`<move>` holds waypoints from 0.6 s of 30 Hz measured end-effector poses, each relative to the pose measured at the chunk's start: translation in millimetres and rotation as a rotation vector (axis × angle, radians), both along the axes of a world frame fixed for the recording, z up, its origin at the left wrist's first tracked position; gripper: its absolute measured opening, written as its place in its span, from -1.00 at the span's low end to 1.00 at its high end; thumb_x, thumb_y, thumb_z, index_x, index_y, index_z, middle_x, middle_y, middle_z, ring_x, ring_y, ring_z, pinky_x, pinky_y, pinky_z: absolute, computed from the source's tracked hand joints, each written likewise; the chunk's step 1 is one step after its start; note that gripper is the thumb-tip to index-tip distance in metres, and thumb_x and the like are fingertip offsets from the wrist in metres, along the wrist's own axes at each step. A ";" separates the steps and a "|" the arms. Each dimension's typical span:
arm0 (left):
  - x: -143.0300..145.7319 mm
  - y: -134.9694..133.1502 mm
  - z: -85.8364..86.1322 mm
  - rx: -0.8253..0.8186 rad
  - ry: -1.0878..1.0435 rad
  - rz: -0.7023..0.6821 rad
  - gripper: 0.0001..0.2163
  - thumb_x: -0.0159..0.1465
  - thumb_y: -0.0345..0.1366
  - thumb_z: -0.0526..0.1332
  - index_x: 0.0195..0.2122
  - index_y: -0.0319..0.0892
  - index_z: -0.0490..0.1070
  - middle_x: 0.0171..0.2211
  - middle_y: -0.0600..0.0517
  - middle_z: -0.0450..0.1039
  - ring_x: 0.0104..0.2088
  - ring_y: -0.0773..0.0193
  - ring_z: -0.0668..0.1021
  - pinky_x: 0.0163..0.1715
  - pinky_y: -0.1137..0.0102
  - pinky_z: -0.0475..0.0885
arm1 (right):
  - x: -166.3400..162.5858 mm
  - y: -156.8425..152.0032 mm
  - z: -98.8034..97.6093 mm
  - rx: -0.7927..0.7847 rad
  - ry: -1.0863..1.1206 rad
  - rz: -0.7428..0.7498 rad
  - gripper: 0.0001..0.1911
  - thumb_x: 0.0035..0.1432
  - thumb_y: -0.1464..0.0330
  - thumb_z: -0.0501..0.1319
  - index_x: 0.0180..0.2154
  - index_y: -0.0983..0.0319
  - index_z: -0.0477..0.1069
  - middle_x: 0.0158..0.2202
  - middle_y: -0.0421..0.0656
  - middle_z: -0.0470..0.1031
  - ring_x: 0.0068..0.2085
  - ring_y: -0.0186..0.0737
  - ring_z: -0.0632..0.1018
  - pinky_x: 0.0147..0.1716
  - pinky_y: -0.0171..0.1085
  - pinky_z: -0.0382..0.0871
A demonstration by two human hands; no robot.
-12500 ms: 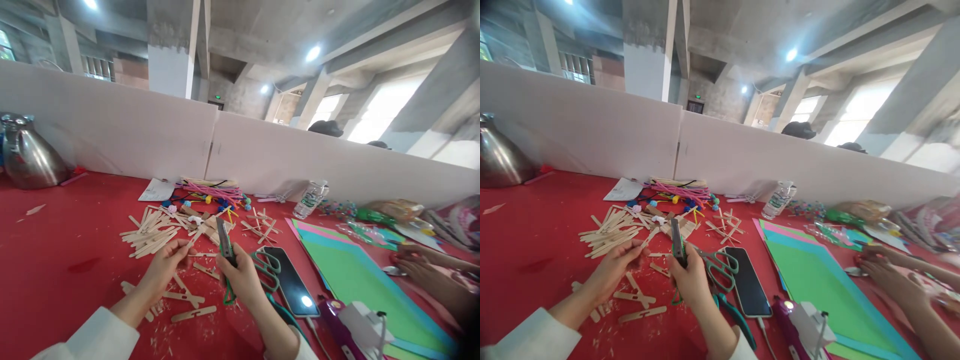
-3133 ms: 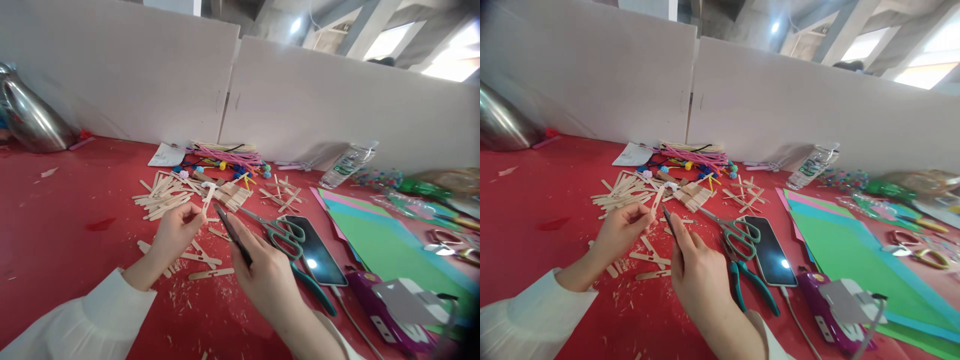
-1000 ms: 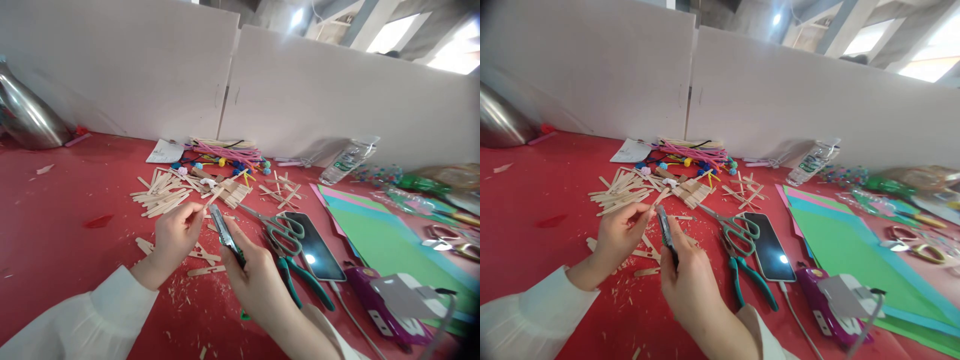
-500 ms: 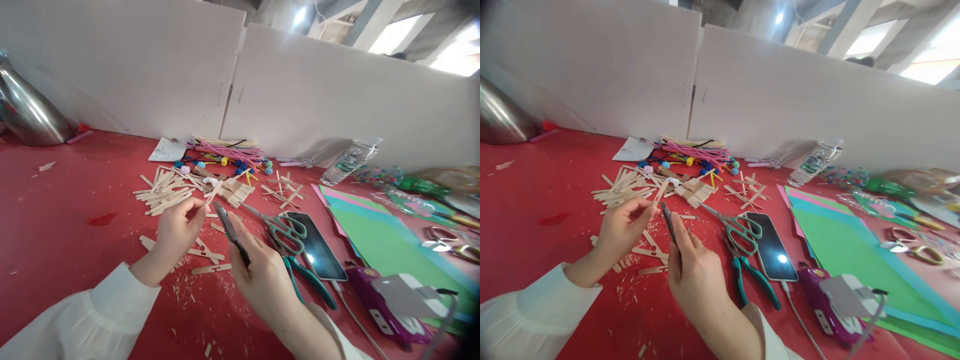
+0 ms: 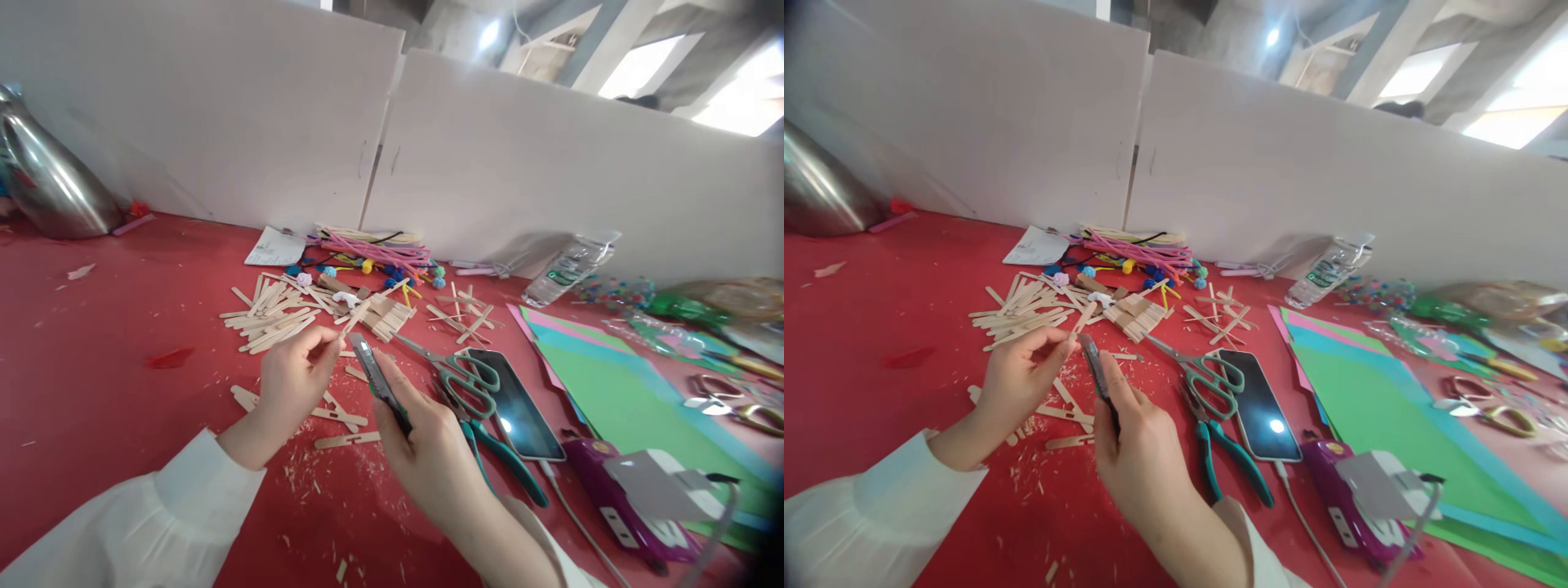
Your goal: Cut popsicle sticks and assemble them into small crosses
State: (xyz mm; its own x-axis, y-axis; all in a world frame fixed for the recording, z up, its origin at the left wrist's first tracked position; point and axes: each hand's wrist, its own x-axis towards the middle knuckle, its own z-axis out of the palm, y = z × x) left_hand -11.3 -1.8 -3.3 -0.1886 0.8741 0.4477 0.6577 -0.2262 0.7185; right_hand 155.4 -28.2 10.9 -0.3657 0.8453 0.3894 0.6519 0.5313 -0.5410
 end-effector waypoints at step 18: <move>3.7 0.5 2.0 0.051 0.083 0.039 -0.81 0.18 -0.21 0.09 -0.47 -0.17 0.41 -0.58 0.10 0.41 -0.55 0.37 0.40 -0.49 0.49 0.24 | -0.3 9.3 10.0 -0.920 0.667 0.105 -0.41 0.03 0.27 0.13 0.14 0.19 0.16 -0.56 -0.29 0.34 -0.76 -0.48 0.26 -0.82 -0.44 0.13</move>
State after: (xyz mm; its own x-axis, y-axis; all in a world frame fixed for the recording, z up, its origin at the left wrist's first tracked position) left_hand -7.6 -1.3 -1.3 -0.1820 0.8425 0.5069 0.7235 -0.2344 0.6493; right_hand 155.1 -19.0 20.9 -0.4040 0.8882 -0.2187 0.0643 -0.2109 -0.9754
